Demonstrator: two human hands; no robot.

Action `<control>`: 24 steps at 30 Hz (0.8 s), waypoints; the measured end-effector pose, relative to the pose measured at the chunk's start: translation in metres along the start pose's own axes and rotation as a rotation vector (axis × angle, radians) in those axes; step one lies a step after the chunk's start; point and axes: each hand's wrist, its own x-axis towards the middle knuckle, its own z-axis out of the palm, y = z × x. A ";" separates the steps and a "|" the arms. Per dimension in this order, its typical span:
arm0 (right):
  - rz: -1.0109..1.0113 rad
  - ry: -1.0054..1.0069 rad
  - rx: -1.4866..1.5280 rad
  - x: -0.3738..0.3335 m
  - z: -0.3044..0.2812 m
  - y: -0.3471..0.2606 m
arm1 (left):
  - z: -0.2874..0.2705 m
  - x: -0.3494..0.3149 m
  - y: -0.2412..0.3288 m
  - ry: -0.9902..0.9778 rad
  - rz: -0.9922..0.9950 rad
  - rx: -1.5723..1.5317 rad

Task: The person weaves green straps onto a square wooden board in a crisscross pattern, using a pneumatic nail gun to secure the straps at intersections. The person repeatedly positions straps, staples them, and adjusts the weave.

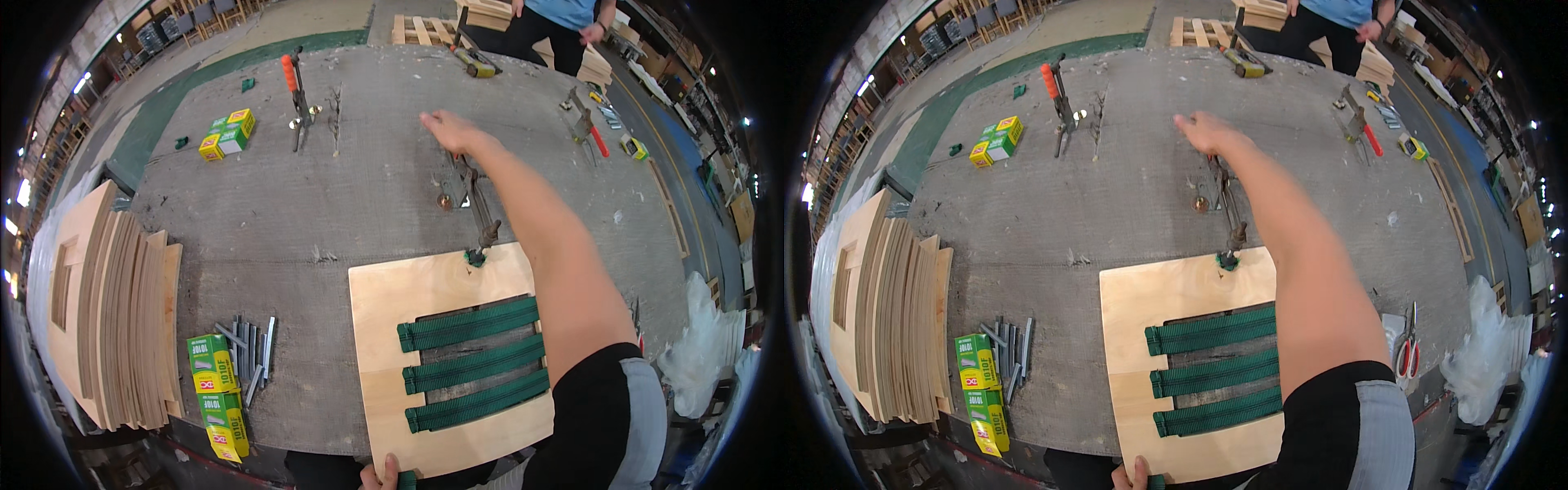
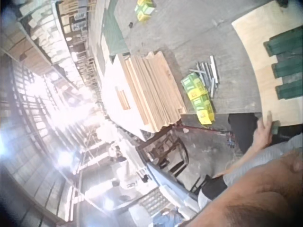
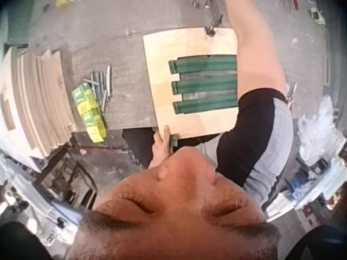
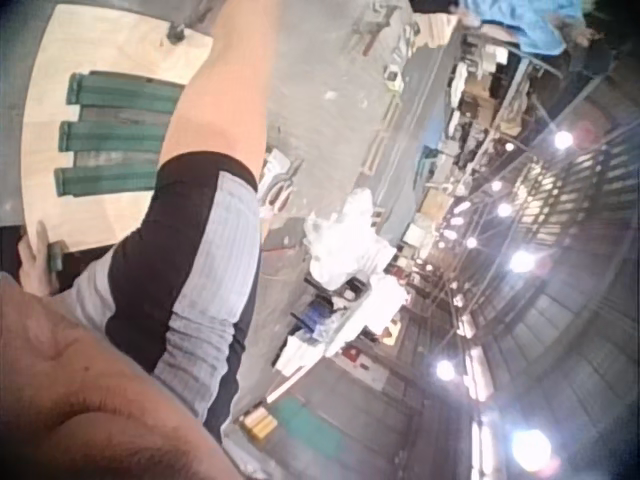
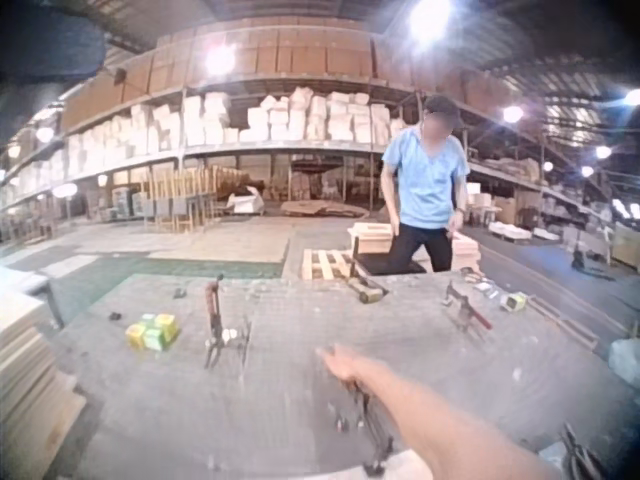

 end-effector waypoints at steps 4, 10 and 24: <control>0.006 0.243 0.025 -0.009 -0.013 0.038 | -0.008 0.006 -0.006 -0.027 0.096 0.024; -0.334 0.687 0.316 -0.160 0.009 0.070 | -0.009 0.007 0.010 0.072 0.085 0.033; -0.226 0.679 -0.099 -0.576 0.156 0.122 | 0.014 -0.002 0.005 0.355 0.366 0.160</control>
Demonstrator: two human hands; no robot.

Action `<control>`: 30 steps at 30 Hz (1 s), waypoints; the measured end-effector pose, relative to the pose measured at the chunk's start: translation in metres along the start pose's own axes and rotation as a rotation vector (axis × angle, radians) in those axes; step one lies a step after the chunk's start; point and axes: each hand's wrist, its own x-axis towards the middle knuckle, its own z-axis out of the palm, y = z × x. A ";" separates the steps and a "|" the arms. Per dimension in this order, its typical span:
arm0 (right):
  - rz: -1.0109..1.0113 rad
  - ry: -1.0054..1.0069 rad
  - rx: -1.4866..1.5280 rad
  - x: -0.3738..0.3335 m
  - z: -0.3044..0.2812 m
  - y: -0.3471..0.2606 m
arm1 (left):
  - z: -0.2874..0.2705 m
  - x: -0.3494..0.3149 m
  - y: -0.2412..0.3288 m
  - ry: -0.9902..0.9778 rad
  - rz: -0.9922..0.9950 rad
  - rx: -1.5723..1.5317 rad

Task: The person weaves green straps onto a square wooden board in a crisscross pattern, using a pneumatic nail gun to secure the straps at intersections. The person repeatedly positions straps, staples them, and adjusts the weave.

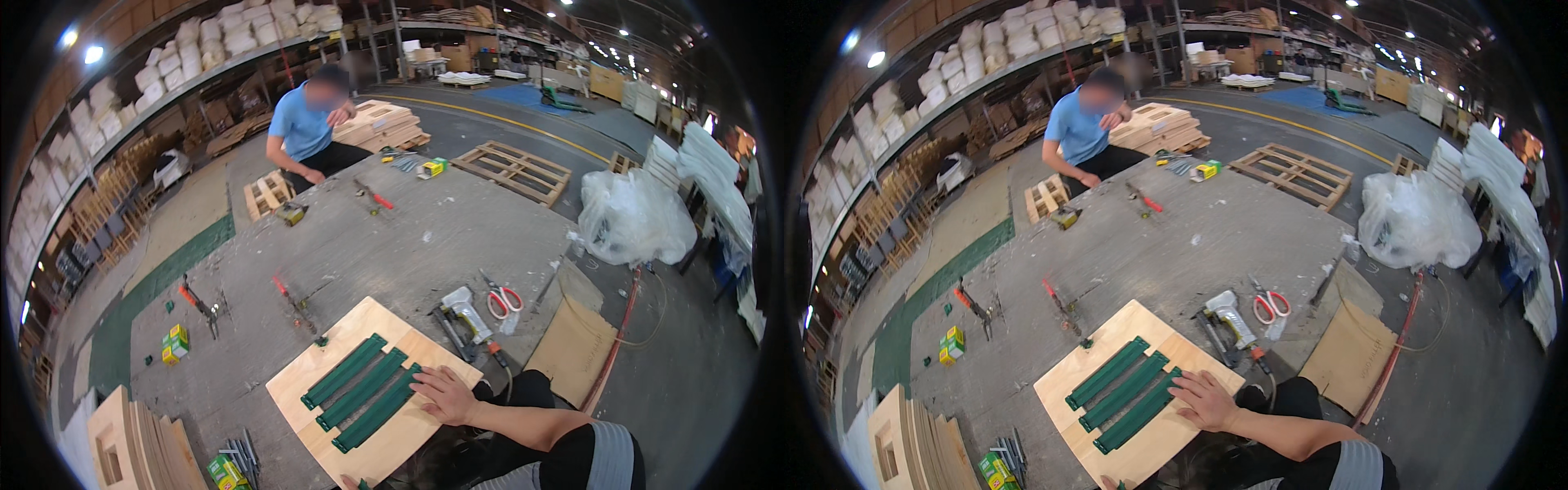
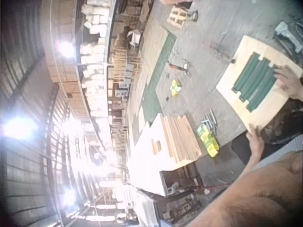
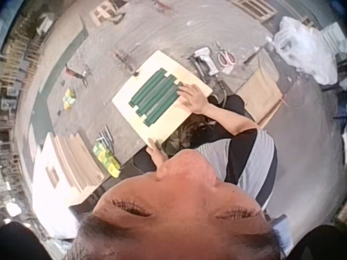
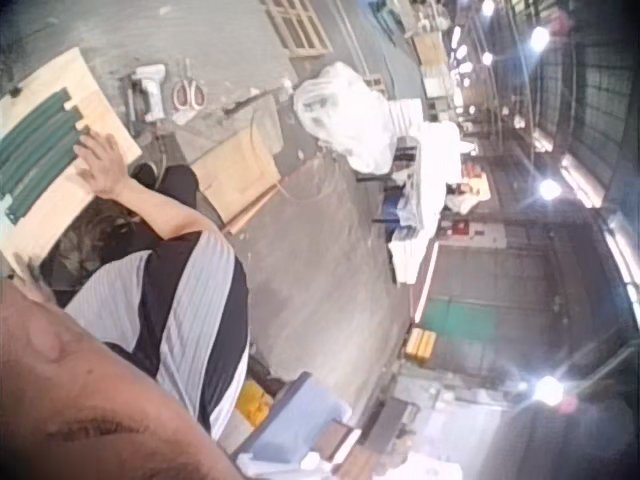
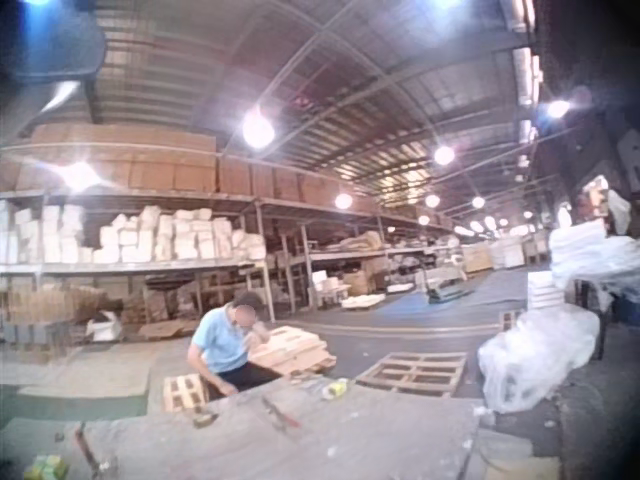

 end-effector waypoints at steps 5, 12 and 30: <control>-0.016 0.066 0.015 -0.001 0.009 0.003 | 0.009 -0.001 -0.001 0.033 -0.040 0.084; 0.048 0.198 0.294 -0.009 0.016 0.030 | -0.013 -0.018 0.017 -0.091 -0.025 -0.006; 0.156 -0.640 1.101 -0.054 -0.012 -0.148 | -0.118 0.020 0.129 -0.090 -0.016 -1.140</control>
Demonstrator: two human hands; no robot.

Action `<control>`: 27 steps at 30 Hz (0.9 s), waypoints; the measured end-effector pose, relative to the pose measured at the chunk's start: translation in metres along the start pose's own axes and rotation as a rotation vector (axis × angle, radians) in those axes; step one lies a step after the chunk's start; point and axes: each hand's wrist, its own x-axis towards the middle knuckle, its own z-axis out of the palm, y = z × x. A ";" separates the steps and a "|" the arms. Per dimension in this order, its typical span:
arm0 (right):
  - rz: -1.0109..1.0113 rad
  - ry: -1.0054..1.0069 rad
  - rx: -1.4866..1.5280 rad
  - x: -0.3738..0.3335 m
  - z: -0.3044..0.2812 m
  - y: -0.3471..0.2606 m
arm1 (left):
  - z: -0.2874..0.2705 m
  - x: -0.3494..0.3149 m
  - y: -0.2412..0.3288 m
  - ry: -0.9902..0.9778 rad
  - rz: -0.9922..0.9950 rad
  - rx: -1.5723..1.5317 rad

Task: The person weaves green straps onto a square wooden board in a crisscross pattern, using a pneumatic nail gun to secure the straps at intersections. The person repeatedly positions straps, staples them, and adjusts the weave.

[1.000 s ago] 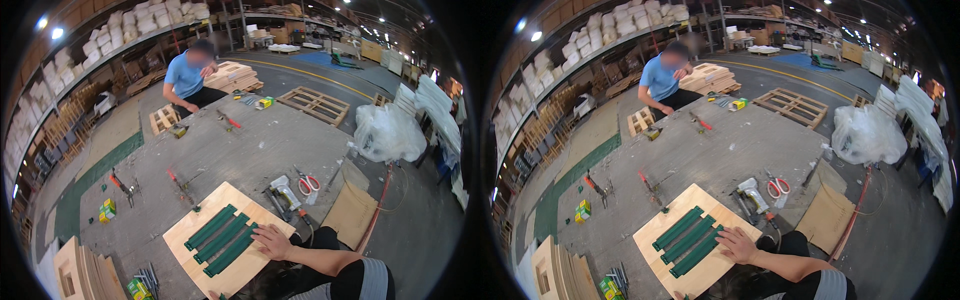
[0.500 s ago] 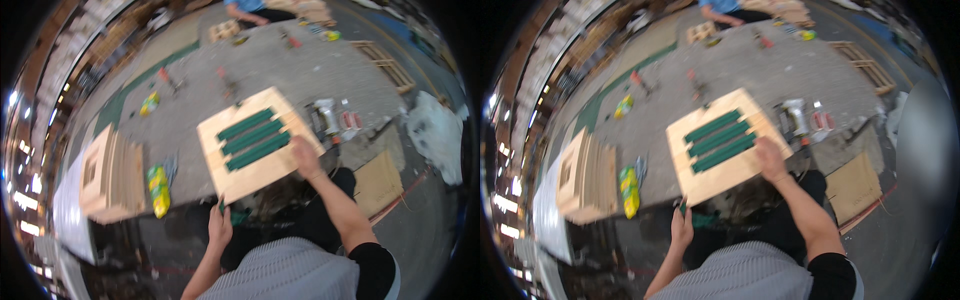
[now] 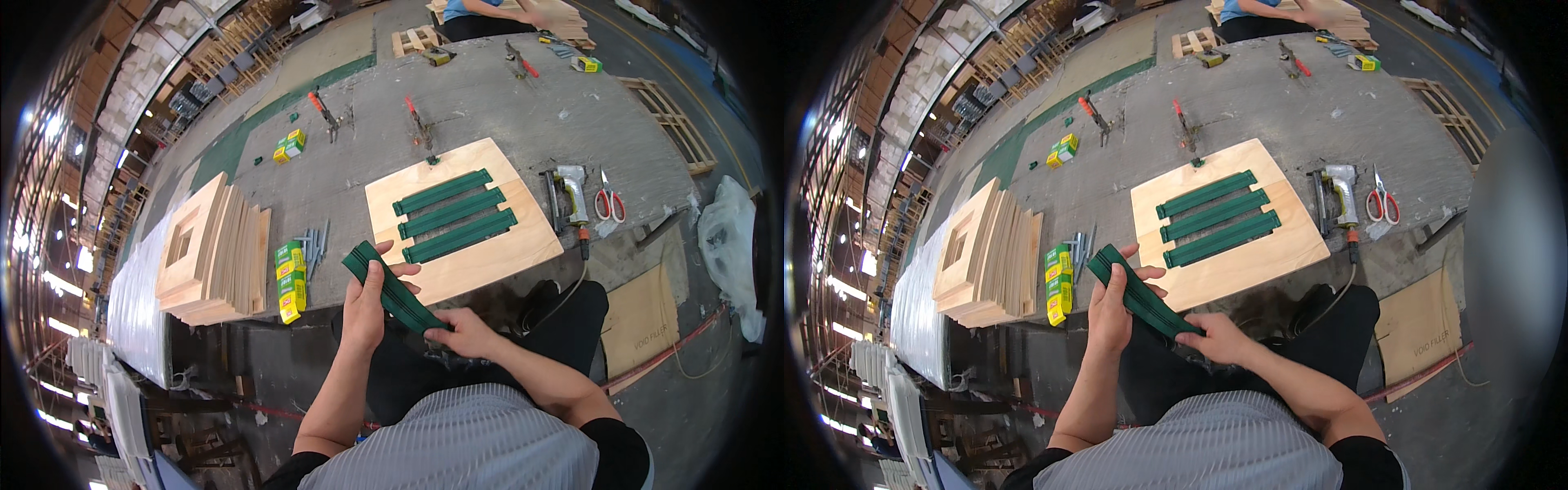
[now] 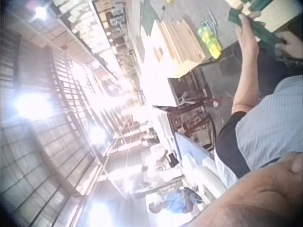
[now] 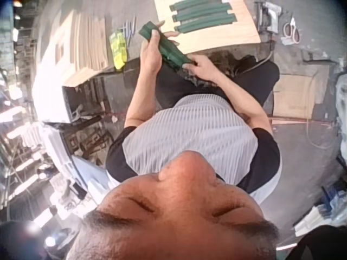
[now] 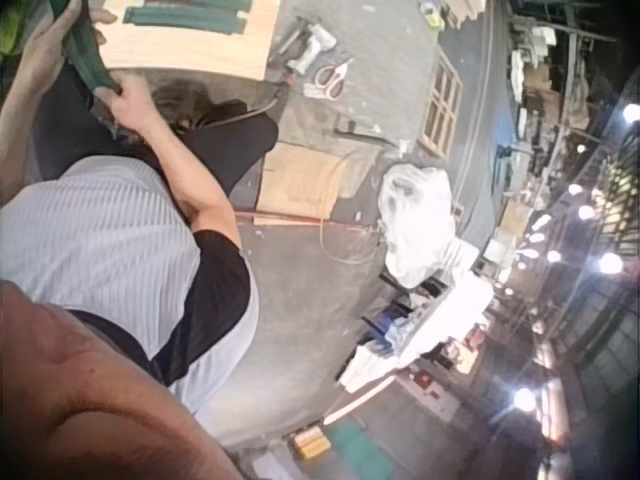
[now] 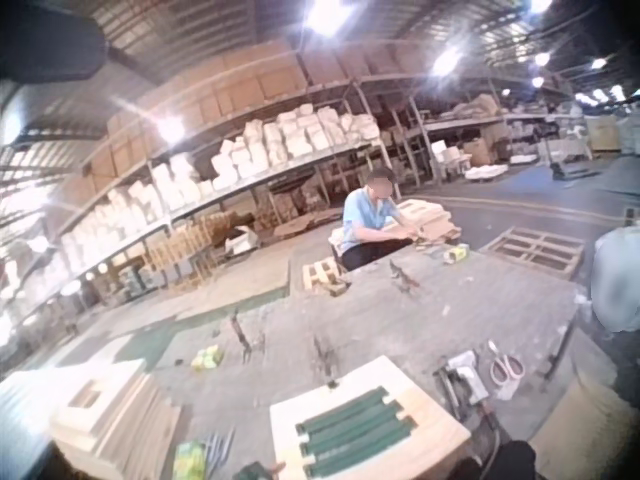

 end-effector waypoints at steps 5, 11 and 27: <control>0.125 0.106 0.221 -0.016 0.014 0.032 | -0.040 0.049 -0.049 0.080 -0.041 0.195; 0.364 0.288 0.424 -0.028 0.004 0.044 | -0.032 0.124 -0.066 -0.122 -0.151 0.475; 0.392 0.394 0.738 0.042 -0.011 0.007 | -0.041 0.172 -0.117 -0.121 -0.102 0.929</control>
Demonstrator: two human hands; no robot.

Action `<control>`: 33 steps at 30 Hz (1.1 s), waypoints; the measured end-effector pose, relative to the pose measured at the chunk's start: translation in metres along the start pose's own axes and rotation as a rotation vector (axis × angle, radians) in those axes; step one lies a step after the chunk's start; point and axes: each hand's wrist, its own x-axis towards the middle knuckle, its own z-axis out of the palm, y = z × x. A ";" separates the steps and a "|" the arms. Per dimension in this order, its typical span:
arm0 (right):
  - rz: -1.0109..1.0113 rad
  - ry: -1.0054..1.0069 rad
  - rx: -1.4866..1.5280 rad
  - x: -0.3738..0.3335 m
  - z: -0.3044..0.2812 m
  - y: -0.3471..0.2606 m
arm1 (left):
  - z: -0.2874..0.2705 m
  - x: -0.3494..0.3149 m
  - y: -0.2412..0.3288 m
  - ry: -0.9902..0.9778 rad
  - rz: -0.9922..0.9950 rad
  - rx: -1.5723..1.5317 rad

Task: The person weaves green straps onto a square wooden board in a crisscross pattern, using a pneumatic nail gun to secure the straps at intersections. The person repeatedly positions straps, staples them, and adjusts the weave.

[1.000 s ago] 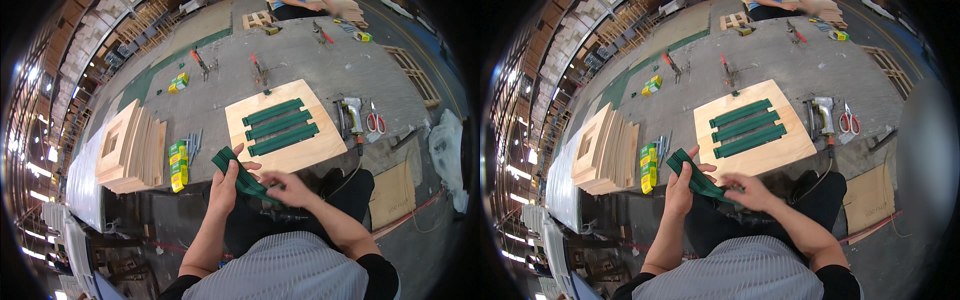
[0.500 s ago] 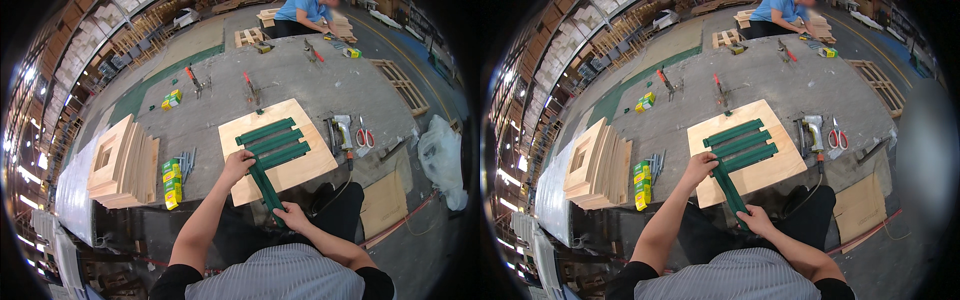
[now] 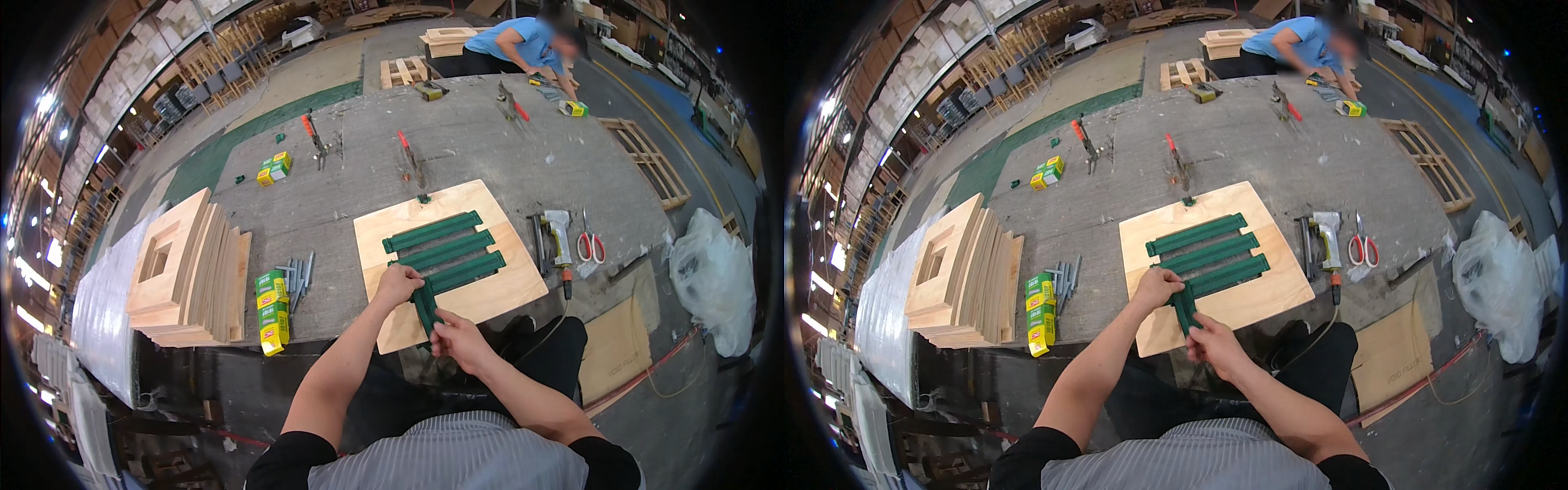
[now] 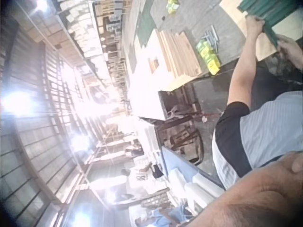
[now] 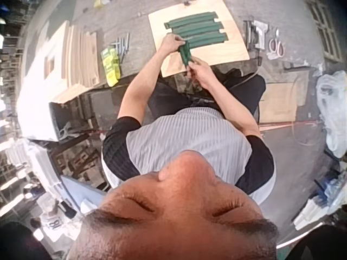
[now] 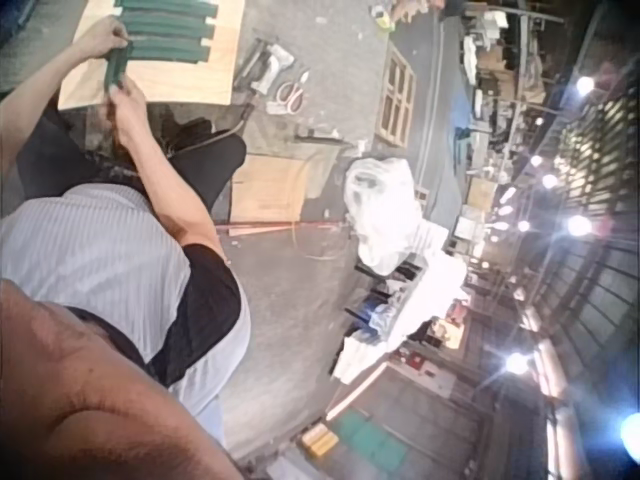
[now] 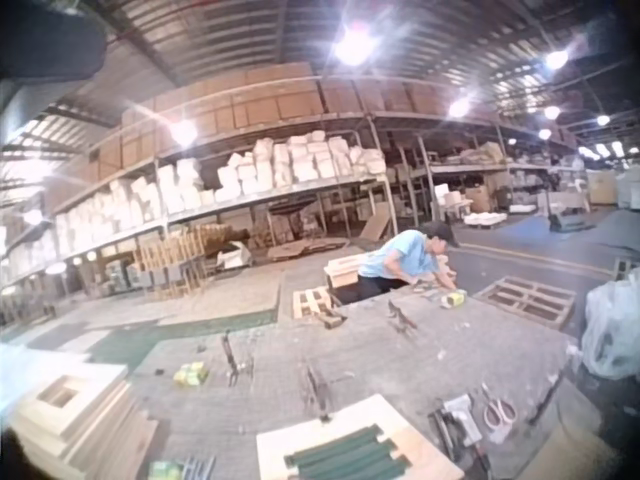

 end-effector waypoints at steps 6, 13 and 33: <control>0.179 -0.109 0.401 0.066 0.014 -0.008 | 0.008 0.007 0.012 -0.040 0.050 0.022; 0.240 -0.078 0.516 0.077 0.044 -0.025 | 0.003 0.008 -0.011 0.007 0.156 0.180; 0.124 -0.122 0.411 0.067 0.015 -0.014 | -0.005 0.032 -0.007 -0.115 -0.140 -0.446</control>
